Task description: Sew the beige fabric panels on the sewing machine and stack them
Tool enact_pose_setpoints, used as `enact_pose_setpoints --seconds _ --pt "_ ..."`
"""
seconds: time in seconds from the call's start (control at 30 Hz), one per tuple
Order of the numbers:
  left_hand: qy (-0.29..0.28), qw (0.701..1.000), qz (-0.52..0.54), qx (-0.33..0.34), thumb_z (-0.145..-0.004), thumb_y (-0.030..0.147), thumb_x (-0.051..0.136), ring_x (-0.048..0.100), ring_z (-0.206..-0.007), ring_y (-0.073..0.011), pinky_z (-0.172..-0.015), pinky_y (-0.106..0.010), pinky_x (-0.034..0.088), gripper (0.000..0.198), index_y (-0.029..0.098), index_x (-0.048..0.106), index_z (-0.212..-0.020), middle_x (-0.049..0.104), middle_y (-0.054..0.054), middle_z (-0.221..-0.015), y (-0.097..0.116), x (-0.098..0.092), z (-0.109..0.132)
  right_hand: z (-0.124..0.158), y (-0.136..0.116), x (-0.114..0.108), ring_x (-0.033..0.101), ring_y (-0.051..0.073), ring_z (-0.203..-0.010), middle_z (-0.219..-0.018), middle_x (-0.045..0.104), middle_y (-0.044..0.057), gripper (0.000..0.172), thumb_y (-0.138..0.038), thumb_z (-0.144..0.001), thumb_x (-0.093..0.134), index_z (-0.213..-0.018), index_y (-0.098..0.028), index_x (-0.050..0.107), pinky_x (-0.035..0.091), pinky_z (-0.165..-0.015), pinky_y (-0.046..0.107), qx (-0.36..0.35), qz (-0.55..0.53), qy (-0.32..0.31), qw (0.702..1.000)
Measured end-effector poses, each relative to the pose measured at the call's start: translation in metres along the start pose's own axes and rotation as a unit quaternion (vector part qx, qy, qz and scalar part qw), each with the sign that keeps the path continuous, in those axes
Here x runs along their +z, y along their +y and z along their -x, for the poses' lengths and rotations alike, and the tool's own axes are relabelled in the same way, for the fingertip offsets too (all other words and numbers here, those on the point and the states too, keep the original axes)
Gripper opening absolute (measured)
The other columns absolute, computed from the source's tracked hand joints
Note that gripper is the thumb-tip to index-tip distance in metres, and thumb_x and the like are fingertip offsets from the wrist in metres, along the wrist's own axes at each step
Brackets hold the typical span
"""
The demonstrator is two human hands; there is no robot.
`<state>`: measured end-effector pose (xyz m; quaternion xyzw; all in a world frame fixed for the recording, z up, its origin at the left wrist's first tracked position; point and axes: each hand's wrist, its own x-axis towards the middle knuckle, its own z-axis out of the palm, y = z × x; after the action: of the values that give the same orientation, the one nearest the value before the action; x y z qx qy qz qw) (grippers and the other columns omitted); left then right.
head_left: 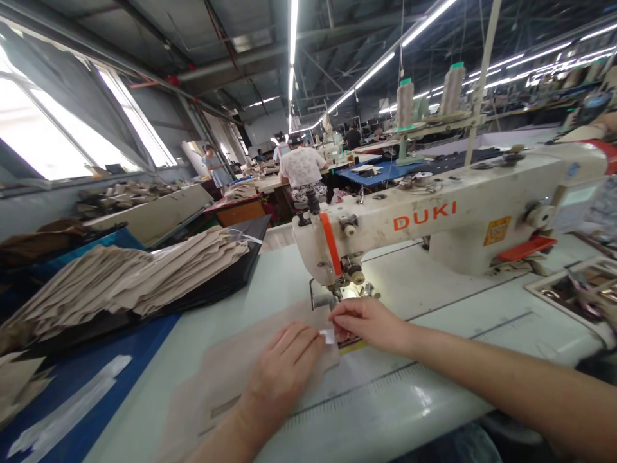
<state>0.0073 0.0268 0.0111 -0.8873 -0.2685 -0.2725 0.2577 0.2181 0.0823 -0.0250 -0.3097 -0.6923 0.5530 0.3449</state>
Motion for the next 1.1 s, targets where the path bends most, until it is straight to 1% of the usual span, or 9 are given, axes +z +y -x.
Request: enact_pose_setpoints --seconds 0.17,0.27,0.33,0.4,0.47,0.53,0.77,0.97,1.1 --pt "-0.011 0.991 0.047 -0.126 -0.101 0.018 0.043 0.066 -0.085 -0.0184 -0.081 -0.031 0.057 0.028 0.017 0.07 -0.094 0.071 -0.007 -0.089 -0.022 0.008 0.015 0.011 -0.014 -0.004 0.064 0.022 -0.093 -0.097 0.073 0.008 0.021 -0.027 -0.095 0.051 -0.098 -0.018 0.07 0.049 -0.087 0.037 -0.087 0.149 0.055 0.983" --pt "-0.01 0.987 0.069 -0.145 -0.099 0.018 0.044 0.067 -0.086 -0.0182 -0.082 -0.03 0.058 0.027 0.017 0.07 -0.092 0.072 -0.007 -0.09 -0.022 0.02 0.014 0.018 -0.022 -0.003 0.062 0.023 -0.097 -0.099 0.073 0.01 0.013 -0.023 -0.09 0.058 -0.089 -0.018 0.071 0.045 -0.096 0.039 -0.155 0.23 -0.008 0.961" --pt "-0.026 0.986 0.081 -0.141 -0.097 0.015 0.046 0.068 -0.085 -0.0181 -0.081 -0.03 0.058 0.026 0.018 0.07 -0.09 0.072 -0.006 -0.09 -0.019 0.029 0.013 0.02 -0.024 -0.001 0.062 0.021 -0.093 -0.097 0.073 0.01 0.016 -0.02 -0.092 0.055 -0.087 -0.018 0.07 0.046 -0.093 0.036 -0.214 0.314 -0.079 0.922" --pt "-0.066 0.981 0.102 -0.152 -0.094 0.01 0.047 0.068 -0.084 -0.0174 -0.078 -0.028 0.058 0.026 0.02 0.07 -0.087 0.073 -0.005 -0.088 -0.016 0.035 0.012 0.021 -0.023 0.0 0.063 0.02 -0.09 -0.095 0.073 0.009 0.021 -0.019 -0.095 0.05 -0.088 -0.017 0.07 0.047 -0.089 0.033 -0.262 0.404 -0.127 0.867" --pt "-0.108 0.971 0.125 -0.172 -0.092 0.007 0.046 0.069 -0.084 -0.0167 -0.077 -0.027 0.058 0.028 0.021 0.07 -0.088 0.073 -0.003 -0.089 -0.015 0.037 0.013 0.022 -0.021 0.001 0.063 0.02 -0.089 -0.093 0.073 0.008 0.022 -0.018 -0.096 0.049 -0.088 -0.017 0.07 0.047 -0.085 0.031 -0.279 0.461 -0.141 0.831" --pt "-0.138 0.964 0.138 -0.178 -0.091 0.007 0.045 0.069 -0.087 -0.0168 -0.078 -0.028 0.058 0.029 0.021 0.07 -0.091 0.073 -0.003 -0.092 -0.016 0.037 0.013 0.023 -0.019 0.002 0.063 0.02 -0.089 -0.091 0.073 0.007 0.021 -0.019 -0.096 0.051 -0.088 -0.017 0.07 0.046 -0.084 0.031 -0.281 0.489 -0.141 0.814" --pt "-0.161 0.979 0.074 -0.101 -0.092 0.004 0.045 0.066 -0.081 -0.0184 -0.072 -0.029 0.056 0.03 0.02 0.07 -0.097 0.071 -0.003 -0.091 -0.018 0.036 0.012 0.026 -0.023 0.006 0.063 0.019 -0.086 -0.086 0.072 0.005 0.022 -0.022 -0.097 0.052 -0.087 -0.016 0.07 0.046 -0.079 0.031 -0.252 0.525 -0.14 0.8" --pt "-0.096 0.992 0.043 -0.066 -0.091 0.002 0.046 0.064 -0.082 -0.0203 -0.072 -0.031 0.056 0.024 0.016 0.065 -0.087 0.068 -0.006 -0.088 -0.011 0.041 0.009 0.026 -0.024 0.006 0.063 0.02 -0.088 -0.091 0.073 0.006 0.021 -0.023 -0.098 0.052 -0.091 -0.015 0.07 0.046 -0.082 0.031 -0.233 0.522 -0.136 0.809" --pt "-0.141 0.986 0.05 -0.072 -0.089 0.001 0.05 0.065 -0.079 -0.0206 -0.07 -0.032 0.057 0.022 0.017 0.064 -0.086 0.068 -0.004 -0.086 -0.006 0.046 0.011 0.027 -0.022 0.006 0.062 0.019 -0.088 -0.09 0.072 0.005 0.022 -0.025 -0.098 0.052 -0.089 -0.016 0.069 0.046 -0.082 0.031 -0.236 0.524 -0.139 0.807"
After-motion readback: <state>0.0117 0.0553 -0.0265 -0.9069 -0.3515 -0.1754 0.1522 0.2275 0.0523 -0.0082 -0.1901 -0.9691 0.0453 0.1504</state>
